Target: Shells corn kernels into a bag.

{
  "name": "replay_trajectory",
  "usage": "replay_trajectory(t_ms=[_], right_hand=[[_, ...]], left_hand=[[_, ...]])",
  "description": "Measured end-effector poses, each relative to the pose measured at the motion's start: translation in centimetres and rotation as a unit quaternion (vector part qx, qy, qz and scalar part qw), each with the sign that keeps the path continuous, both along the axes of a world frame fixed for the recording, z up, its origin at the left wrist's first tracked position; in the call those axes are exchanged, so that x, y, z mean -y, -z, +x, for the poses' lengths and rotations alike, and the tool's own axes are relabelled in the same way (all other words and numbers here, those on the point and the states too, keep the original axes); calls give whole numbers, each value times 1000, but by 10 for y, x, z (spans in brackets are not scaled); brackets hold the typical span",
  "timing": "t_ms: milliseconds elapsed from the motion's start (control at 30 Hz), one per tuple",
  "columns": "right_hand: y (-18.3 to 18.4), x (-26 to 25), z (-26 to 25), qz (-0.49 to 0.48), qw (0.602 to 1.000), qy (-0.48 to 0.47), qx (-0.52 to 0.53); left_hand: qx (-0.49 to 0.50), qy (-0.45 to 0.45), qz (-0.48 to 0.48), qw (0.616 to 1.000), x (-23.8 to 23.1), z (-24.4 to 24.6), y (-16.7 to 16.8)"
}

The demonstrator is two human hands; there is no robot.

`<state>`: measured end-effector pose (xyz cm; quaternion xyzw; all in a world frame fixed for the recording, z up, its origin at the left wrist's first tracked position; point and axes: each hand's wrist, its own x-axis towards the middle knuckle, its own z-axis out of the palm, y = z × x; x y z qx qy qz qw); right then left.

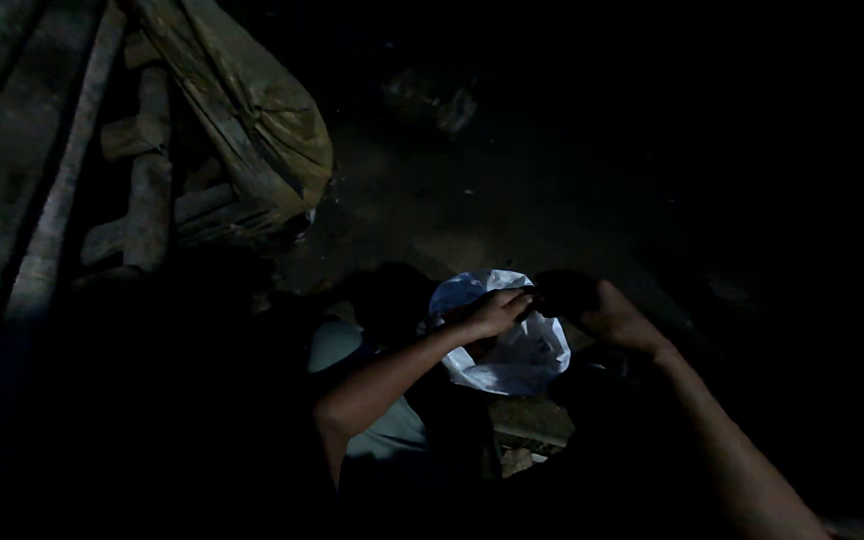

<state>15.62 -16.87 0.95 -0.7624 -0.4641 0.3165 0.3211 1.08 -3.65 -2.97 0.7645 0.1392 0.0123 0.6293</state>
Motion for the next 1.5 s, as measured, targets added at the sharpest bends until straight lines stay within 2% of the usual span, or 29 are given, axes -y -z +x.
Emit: replay_trajectory(t_ms=[367,467,567,667,800,1033,1233,1367,1500], right_hand=[[-14,-1,4,57,993,0,-108],[-9,0,4,59,995,-4,-86],[-12,-4,3,48,998,3,-45],[-6,-6,-1,48,997,28,-48],[-4,-5,-2,25,999,25,-34],[-10,-4,-4,3,1000,9,-5],[-7,-12,-8,-27,999,21,8],[3,-13,-2,-29,999,-14,-31],[-18,-16,1,-53,993,-66,-79]], left_hand=[[-2,-27,101,995,0,-2,0],[-14,-34,101,994,1,-3,3],[-7,-48,55,997,1,2,-1],[14,-54,79,995,4,5,-1],[1,-62,45,997,12,5,-2],[-44,-18,94,994,14,5,-19],[-43,-3,132,990,2,7,-7],[-59,24,152,986,-4,2,-2],[-81,39,135,987,-8,-2,-8]])
